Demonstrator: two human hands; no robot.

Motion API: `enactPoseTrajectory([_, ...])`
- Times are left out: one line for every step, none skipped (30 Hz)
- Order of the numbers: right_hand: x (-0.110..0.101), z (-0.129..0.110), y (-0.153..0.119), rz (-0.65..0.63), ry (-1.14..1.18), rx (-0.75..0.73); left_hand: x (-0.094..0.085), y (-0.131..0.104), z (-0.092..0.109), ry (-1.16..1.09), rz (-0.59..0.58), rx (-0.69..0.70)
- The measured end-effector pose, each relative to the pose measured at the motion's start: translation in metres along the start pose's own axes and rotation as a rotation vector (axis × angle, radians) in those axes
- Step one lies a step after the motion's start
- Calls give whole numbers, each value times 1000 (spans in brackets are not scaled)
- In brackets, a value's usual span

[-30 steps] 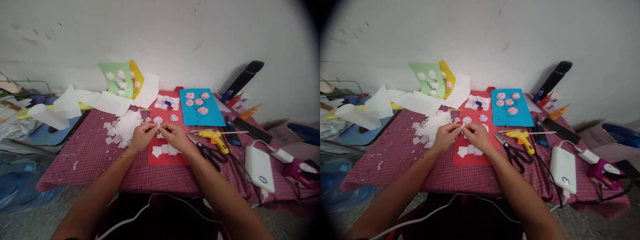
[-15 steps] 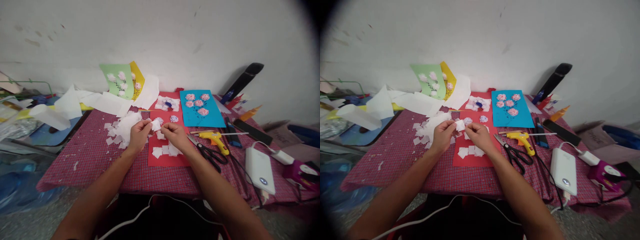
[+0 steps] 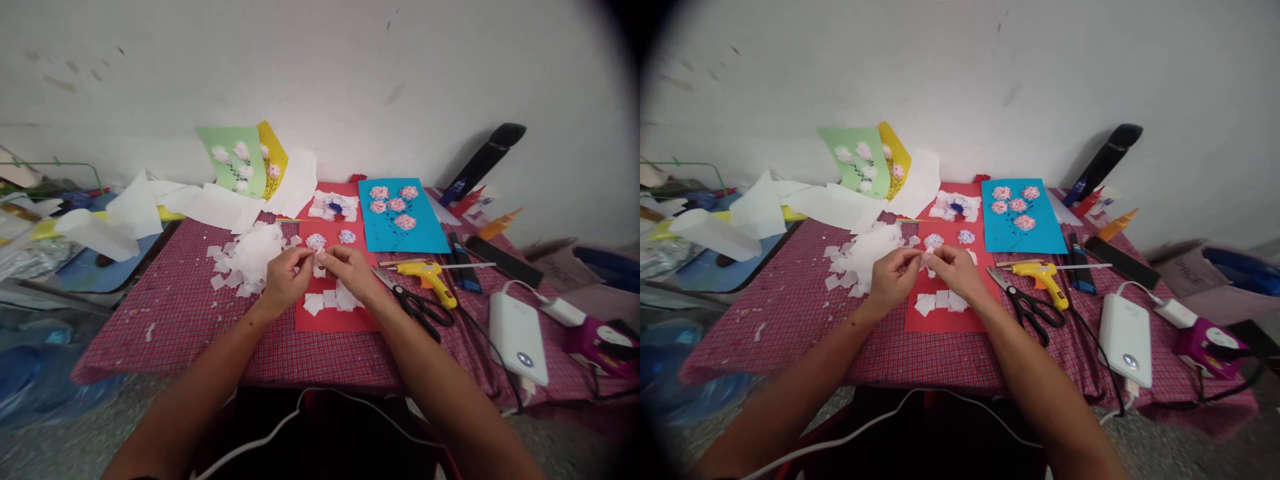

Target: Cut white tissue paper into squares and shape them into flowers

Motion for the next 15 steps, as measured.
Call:
enactPoseTrajectory([0,2,1,23,-15,9,0,0,1,5,-3,12])
enactPoseTrajectory([0,5,1,52,-23,20,0,0,0,-11,1,-9])
enactPoseTrajectory([0,7,2,78,-20,30,0,1,-1,-48,12,-61])
enactPoseTrajectory([0,9,2,102,-7,37,1,3,-3,-108,31,-136])
enactPoseTrajectory([-1,10,3,122,11,41,1,5,-6,-186,52,-227])
enactPoseTrajectory([-1,11,4,136,30,45,1,8,-10,-287,66,-315])
enactPoseTrajectory([-2,12,4,149,46,49,2,10,-12,-400,86,-389])
enactPoseTrajectory([-2,12,5,157,56,56,2,13,-15,-496,96,-443])
enactPoseTrajectory([-3,11,5,159,59,65,3,15,-16,-567,91,-481])
enactPoseTrajectory([-3,11,5,156,52,76,4,16,-17,-620,88,-509])
enactPoseTrajectory([-4,11,5,149,33,85,4,17,-17,-658,86,-525])
enactPoseTrajectory([-5,10,5,136,-5,85,4,17,-17,-683,84,-536])
enactPoseTrajectory([-6,10,5,121,-72,71,4,17,-16,-700,86,-545])
enactPoseTrajectory([-8,10,6,105,-173,42,4,17,-15,-713,89,-552])
enactPoseTrajectory([-11,10,6,86,-303,1,3,17,-14,-722,92,-558])
Point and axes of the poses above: each hand's wrist, its own y-axis towards the middle knuckle, its own x-axis out of the palm, z = x × y, the point moved 1 cm from there along y, towards the middle knuckle, and after that the axes turned 9 degrees about -x, right-handed, at the moved point
